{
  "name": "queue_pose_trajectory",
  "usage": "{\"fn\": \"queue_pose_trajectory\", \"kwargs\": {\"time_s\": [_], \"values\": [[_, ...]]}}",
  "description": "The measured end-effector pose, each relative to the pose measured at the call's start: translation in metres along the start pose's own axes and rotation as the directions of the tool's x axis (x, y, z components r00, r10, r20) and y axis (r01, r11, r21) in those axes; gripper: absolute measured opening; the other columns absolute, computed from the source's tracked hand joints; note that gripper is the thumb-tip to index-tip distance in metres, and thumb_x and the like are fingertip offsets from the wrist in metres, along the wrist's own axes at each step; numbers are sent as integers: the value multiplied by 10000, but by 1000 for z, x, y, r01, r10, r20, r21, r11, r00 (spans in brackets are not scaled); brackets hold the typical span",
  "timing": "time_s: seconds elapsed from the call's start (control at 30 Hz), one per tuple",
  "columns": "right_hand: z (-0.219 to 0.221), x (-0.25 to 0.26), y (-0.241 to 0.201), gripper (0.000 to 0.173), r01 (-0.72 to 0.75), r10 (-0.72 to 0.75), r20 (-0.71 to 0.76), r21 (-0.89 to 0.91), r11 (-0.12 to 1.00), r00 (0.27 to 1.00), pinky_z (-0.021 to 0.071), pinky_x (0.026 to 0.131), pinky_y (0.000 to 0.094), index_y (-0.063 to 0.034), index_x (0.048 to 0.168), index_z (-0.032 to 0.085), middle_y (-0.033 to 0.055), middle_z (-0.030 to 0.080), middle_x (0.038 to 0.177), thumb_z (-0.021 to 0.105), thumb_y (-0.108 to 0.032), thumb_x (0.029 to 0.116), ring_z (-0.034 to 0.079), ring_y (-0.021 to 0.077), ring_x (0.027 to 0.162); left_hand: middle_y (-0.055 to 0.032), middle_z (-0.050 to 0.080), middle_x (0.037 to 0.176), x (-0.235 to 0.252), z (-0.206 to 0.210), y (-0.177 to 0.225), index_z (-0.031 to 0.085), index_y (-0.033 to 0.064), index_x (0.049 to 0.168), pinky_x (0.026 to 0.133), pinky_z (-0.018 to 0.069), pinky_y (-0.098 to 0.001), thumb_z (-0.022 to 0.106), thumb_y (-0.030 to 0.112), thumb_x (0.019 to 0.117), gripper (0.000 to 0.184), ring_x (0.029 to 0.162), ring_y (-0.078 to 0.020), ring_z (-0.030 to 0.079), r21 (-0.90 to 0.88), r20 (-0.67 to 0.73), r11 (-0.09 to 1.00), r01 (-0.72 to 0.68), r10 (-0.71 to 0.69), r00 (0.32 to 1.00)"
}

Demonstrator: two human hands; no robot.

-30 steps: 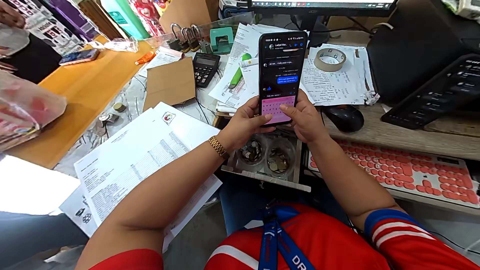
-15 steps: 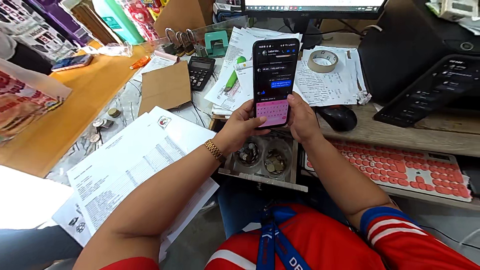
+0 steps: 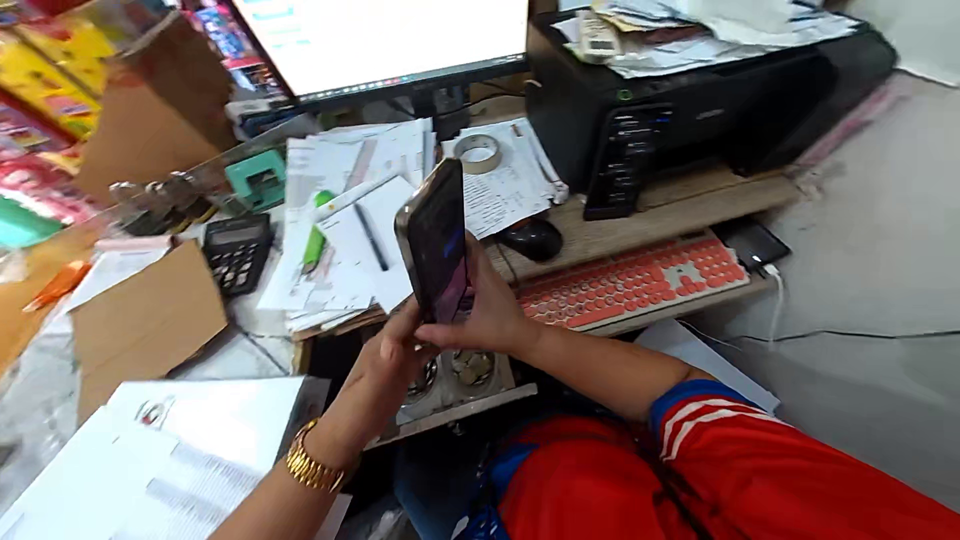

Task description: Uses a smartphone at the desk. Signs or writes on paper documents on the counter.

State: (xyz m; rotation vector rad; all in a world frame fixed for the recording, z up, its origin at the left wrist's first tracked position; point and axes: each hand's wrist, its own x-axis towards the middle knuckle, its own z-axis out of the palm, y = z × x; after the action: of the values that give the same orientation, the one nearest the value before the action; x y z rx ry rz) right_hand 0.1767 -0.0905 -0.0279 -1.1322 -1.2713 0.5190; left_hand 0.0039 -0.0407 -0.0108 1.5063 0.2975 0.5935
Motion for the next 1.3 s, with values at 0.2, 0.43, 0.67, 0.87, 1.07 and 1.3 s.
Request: {"fn": "queue_pose_trajectory", "kwargs": {"time_s": [0.2,0.43,0.67,0.87,1.07,1.3], "values": [[-99,-24,26,1054,-47,-78,-375,-314,948,924,558,963,380,145,1461,343,244,643,1254,906,-299,688,657,209,1142,-14,380,1650,0,-7,-10,344,165,1613,1201,393,-400,416,703,994,823,1515,-178,364,214,158,971,-103,69,985],[-180,-10,63,1187,-465,-39,-764,-432,773,644,416,1126,524,95,1577,155,347,384,1536,900,-281,734,473,435,1386,-10,403,1634,4,-23,-13,410,167,1579,1190,405,-363,539,680,958,816,1498,-155,388,319,79,936,-150,132,988],[-164,15,80,1183,-536,22,-794,-390,749,608,451,1081,556,85,1569,216,330,432,1511,923,-309,707,509,454,1346,40,420,1624,3,-28,-13,429,233,1571,1193,404,-354,578,671,941,782,1497,-143,390,327,86,933,-152,131,988],[-152,29,90,1168,-502,-46,-808,-409,762,588,399,1142,508,112,1546,250,324,372,1561,933,-284,686,450,441,1407,57,418,1624,5,-35,-13,432,249,1572,1199,395,-353,580,662,946,765,1500,-135,381,355,98,917,-182,158,983],[-152,32,98,1172,-473,-107,-794,-458,753,599,353,1178,525,131,1547,227,352,320,1582,933,-263,699,390,478,1444,64,418,1624,7,-40,-15,422,259,1578,1208,387,-362,603,647,941,767,1505,-135,374,346,94,920,-185,162,982],[-160,28,103,1285,-387,-199,-750,-526,757,630,328,1191,540,161,1562,100,399,278,1577,894,-415,733,364,500,1453,-15,424,1617,5,-37,-6,370,74,1578,1183,402,-310,645,573,952,847,1470,-100,414,451,-10,880,-149,172,985]]}}
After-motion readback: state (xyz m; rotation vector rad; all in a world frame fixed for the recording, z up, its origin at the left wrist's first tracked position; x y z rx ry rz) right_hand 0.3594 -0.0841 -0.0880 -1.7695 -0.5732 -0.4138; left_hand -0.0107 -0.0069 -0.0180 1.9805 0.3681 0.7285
